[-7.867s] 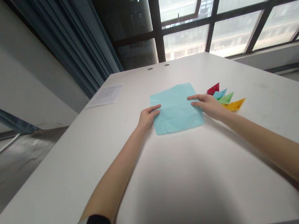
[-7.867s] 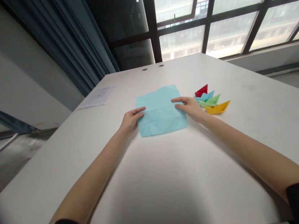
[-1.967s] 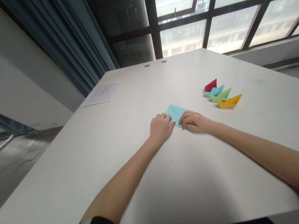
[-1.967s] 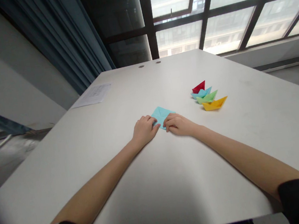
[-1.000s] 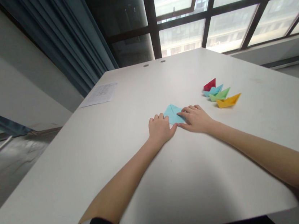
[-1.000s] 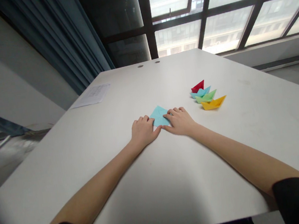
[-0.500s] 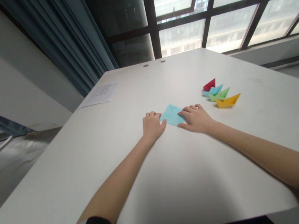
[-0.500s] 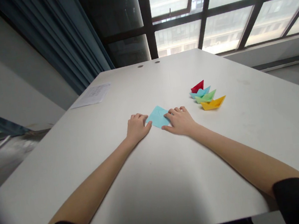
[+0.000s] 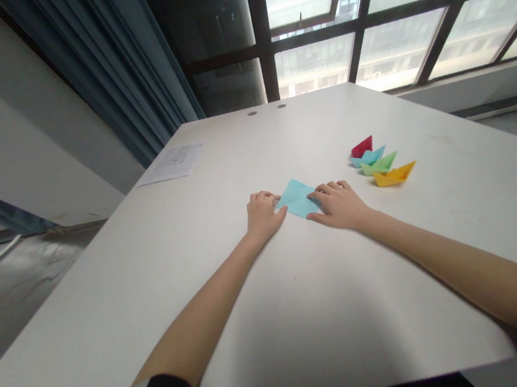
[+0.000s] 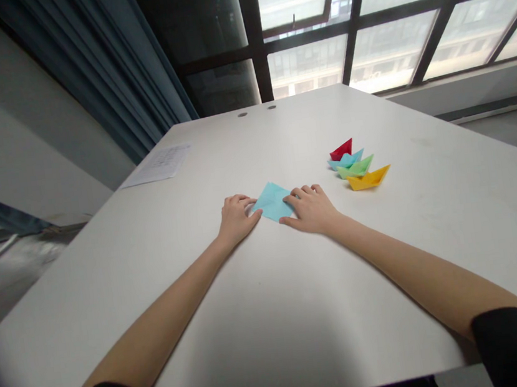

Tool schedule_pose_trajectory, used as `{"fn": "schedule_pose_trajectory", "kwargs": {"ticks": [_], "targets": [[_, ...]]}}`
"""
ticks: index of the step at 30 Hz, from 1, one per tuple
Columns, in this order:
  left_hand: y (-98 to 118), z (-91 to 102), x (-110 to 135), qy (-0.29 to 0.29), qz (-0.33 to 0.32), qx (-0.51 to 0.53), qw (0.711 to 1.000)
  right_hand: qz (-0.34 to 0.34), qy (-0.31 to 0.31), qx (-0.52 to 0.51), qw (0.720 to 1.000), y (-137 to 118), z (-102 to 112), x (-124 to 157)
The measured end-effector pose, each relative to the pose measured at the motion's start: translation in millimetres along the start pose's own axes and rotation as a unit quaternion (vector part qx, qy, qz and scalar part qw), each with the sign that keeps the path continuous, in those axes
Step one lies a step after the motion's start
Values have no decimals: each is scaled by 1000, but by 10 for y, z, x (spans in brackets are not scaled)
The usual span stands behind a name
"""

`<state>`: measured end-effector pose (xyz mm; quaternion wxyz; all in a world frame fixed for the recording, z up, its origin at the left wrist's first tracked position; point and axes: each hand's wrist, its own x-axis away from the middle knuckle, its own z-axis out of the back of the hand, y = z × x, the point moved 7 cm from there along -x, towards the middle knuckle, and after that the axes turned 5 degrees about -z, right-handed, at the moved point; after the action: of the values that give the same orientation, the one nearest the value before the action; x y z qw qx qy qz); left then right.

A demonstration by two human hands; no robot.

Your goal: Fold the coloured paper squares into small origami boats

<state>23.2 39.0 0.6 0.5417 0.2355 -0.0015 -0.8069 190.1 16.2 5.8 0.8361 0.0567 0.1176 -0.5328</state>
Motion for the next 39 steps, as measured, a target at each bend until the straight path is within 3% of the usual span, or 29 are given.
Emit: {"fn": "schedule_pose_trajectory", "kwargs": {"ticks": [9,15,26,39], "targets": [[107,94,-1,36,-53,47,997,-6,-4,11,1000,2,-24,-8],[192,69,4,5,-105,74,992,4,7,6,1000,-12,8,0],[231,22,17,-33,-132,72,988,11,8,-5,1000,-9,-15,0],[300,0,27,-79,-145,7,986,171,0,-148,974,-178,38,38]]}}
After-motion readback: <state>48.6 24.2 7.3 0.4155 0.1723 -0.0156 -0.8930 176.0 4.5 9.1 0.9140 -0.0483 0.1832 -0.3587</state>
